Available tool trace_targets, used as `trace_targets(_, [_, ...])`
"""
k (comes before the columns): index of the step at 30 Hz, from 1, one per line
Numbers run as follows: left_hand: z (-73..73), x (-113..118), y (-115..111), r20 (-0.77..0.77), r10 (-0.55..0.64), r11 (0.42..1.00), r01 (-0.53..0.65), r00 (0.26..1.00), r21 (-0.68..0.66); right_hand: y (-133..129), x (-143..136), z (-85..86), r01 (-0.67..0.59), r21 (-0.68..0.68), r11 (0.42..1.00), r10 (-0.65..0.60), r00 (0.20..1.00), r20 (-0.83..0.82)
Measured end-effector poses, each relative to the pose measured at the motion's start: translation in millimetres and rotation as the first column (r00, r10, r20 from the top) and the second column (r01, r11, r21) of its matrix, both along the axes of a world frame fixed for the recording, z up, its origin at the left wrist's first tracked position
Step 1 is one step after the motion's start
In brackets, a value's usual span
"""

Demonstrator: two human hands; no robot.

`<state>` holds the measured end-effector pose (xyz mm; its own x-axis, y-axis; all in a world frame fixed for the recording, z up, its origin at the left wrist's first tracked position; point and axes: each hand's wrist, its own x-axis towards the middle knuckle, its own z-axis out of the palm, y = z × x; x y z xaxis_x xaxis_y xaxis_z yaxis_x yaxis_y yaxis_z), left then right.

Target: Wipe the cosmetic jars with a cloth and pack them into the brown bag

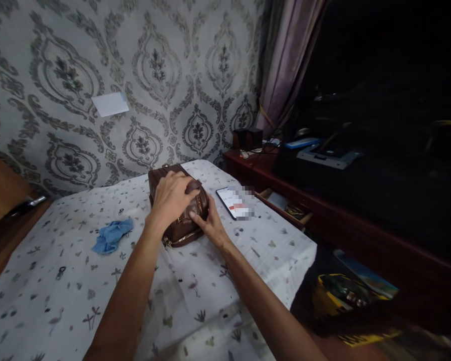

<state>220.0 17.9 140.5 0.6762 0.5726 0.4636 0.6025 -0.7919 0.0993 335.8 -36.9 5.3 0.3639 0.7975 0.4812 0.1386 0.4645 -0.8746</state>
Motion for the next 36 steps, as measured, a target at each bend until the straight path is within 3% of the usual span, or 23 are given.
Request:
trace_targets(4, [-7.0, 8, 5, 0.071, 0.012, 1.000, -0.011, 0.997, -0.012, 2, -3, -3.2, 0.077, -0.004, 0.997, -0.077, 0.997, -0.002])
trace_targets(9, [-12.7, 13, 13, 0.229, 0.034, 0.993, -0.007, 0.973, -0.118, 6, -6, -8.2, 0.114, 0.022, 0.993, -0.113, 0.993, -0.033])
trace_targets(13, [-14.7, 16, 14, 0.305, -0.011, 0.986, 0.061, 0.952, -0.156, 8, -6, -11.1, 0.137, 0.029, 0.990, -0.136, 0.991, -0.019])
trace_targets(21, [-14.2, 14, 12, 0.228, -0.120, 0.971, 0.163, 0.966, -0.177, 6, -6, -10.0, 0.124, 0.046, 0.991, -0.124, 0.992, 0.001])
trace_targets(25, [-4.7, 2, 10, 0.144, -0.140, 0.967, 0.166, 0.980, -0.193, 5, -5, -10.5, 0.119, 0.024, 0.993, -0.120, 0.993, 0.012])
trace_targets(27, [4.1, -9, 8, 0.083, -0.122, 0.974, 0.135, 0.989, -0.182, 5, -5, -10.6, 0.123, 0.008, 0.992, -0.123, 0.992, 0.018])
trace_targets(31, [22.2, -31, 1, -0.047, 0.043, 0.988, -0.050, 0.998, -0.147, 4, -8, -9.3, 0.116, -0.007, 0.993, -0.116, 0.993, 0.012])
trace_targets(36, [32.4, -38, -6, -0.219, 0.168, 0.972, -0.199, 0.961, -0.127, 4, -10, -6.6, 0.128, -0.038, 0.991, -0.127, 0.992, 0.017])
